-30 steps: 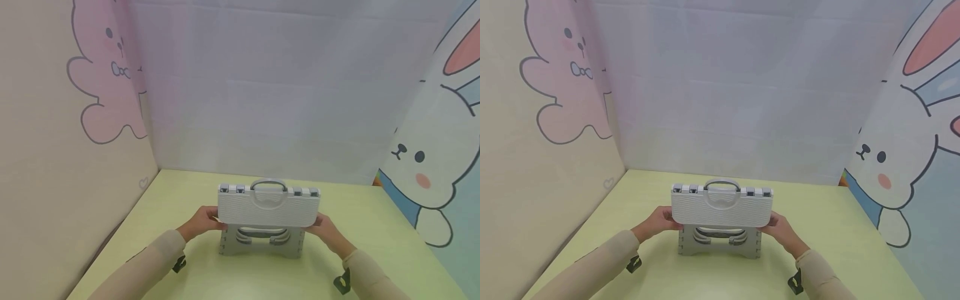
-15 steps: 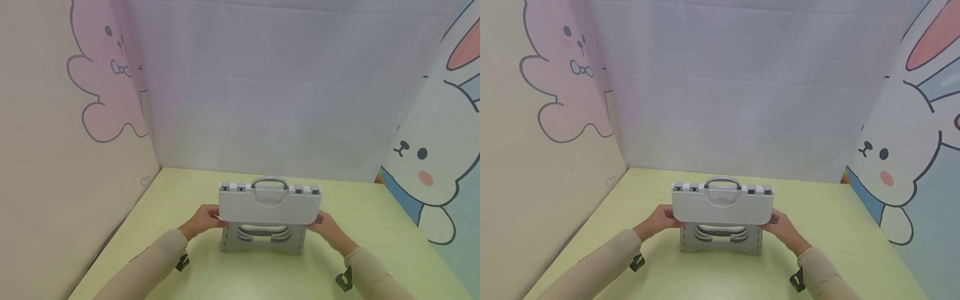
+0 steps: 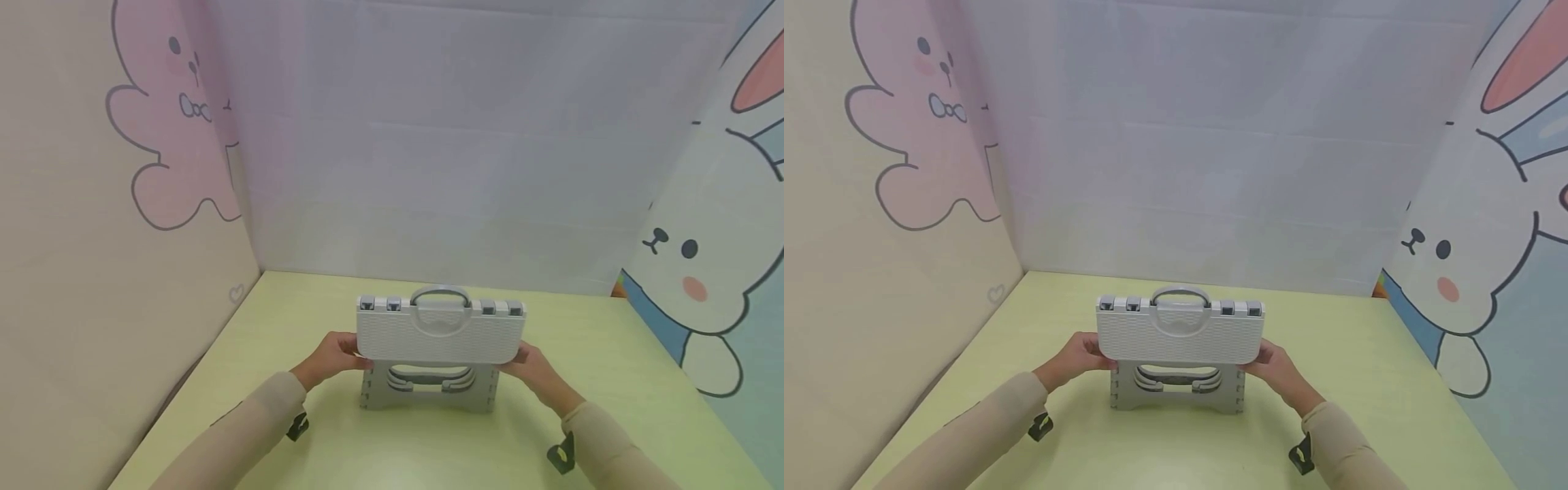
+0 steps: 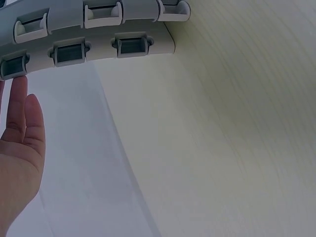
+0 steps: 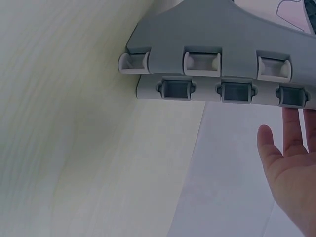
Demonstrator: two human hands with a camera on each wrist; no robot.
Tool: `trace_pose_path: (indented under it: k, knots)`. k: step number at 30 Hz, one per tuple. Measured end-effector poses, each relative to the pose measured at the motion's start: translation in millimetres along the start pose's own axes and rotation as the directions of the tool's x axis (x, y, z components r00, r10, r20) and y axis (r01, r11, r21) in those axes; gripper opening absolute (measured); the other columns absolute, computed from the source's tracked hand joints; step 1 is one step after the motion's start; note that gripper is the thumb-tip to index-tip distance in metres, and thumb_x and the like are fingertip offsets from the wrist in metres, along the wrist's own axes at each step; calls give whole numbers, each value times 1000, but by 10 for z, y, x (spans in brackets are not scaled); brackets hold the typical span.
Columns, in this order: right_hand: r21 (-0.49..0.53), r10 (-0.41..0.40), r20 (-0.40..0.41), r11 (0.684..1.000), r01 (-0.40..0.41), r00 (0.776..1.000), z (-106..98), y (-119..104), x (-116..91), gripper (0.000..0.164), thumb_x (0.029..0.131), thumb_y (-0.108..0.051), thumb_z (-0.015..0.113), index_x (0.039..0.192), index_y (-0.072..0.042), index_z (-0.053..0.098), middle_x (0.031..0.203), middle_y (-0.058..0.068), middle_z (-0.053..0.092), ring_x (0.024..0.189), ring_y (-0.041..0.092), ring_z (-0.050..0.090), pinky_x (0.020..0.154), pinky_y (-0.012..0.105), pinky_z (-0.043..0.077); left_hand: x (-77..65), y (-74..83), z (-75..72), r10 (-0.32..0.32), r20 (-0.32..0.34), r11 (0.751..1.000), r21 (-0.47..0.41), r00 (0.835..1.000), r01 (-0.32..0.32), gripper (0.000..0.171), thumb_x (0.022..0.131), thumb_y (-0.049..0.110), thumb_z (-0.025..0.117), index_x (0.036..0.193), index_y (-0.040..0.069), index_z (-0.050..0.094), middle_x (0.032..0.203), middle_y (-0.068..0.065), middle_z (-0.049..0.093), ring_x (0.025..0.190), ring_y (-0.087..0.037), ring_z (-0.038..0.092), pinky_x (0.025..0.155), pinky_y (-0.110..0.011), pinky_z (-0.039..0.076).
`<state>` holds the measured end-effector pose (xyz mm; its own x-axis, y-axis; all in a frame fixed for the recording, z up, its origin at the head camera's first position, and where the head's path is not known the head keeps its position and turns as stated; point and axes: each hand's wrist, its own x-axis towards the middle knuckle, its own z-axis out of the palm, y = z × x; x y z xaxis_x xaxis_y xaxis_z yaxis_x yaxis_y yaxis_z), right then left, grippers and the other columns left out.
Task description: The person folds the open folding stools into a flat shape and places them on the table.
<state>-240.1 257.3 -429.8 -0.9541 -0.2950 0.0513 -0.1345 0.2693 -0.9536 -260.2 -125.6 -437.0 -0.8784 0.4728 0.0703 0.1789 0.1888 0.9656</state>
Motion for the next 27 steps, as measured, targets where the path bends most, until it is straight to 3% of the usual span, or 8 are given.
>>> trace_pose_path:
  k: [4, 11, 18, 27]
  knots:
    - [3, 13, -6, 1000, -13, 1000, 3, -4, 3, 59, 87, -6, 64, 134, 15, 38, 131, 31, 50, 116, 26, 55, 97, 51, 43, 1, 2, 4, -10, -4, 1000, -1, 1000, 10, 43, 81, 7, 75, 119, -8, 62, 114, -20, 66, 95, -25, 65, 83, -44, 53]
    - [-35, 17, -7, 999, -17, 1000, 17, -5, -31, 52, 88, -6, 63, 130, 18, 42, 127, 33, 53, 116, 42, 53, 95, 52, 44, -12, -4, 2, -17, -2, 1000, 7, 1000, 17, 43, 81, 8, 75, 119, -7, 62, 113, -19, 67, 93, -24, 65, 83, -44, 53]
    - [-9, -5, 3, 1000, 5, 1000, 12, -7, -23, 54, 89, -5, 62, 132, 17, 39, 129, 33, 51, 116, 38, 54, 95, 50, 45, -12, -12, 4, -17, -7, 1000, 5, 1000, 17, 41, 82, 7, 75, 118, -7, 63, 112, -20, 67, 93, -24, 65, 83, -45, 53]
    - [-31, 3, 6, 1000, -2, 1000, 14, 3, -31, 51, 90, -8, 61, 131, 16, 42, 130, 32, 51, 120, 45, 49, 98, 54, 41, -21, -7, 8, -36, -20, 999, 2, 999, 36, 43, 81, 11, 76, 118, -7, 63, 111, -19, 68, 95, -26, 65, 85, -47, 52]
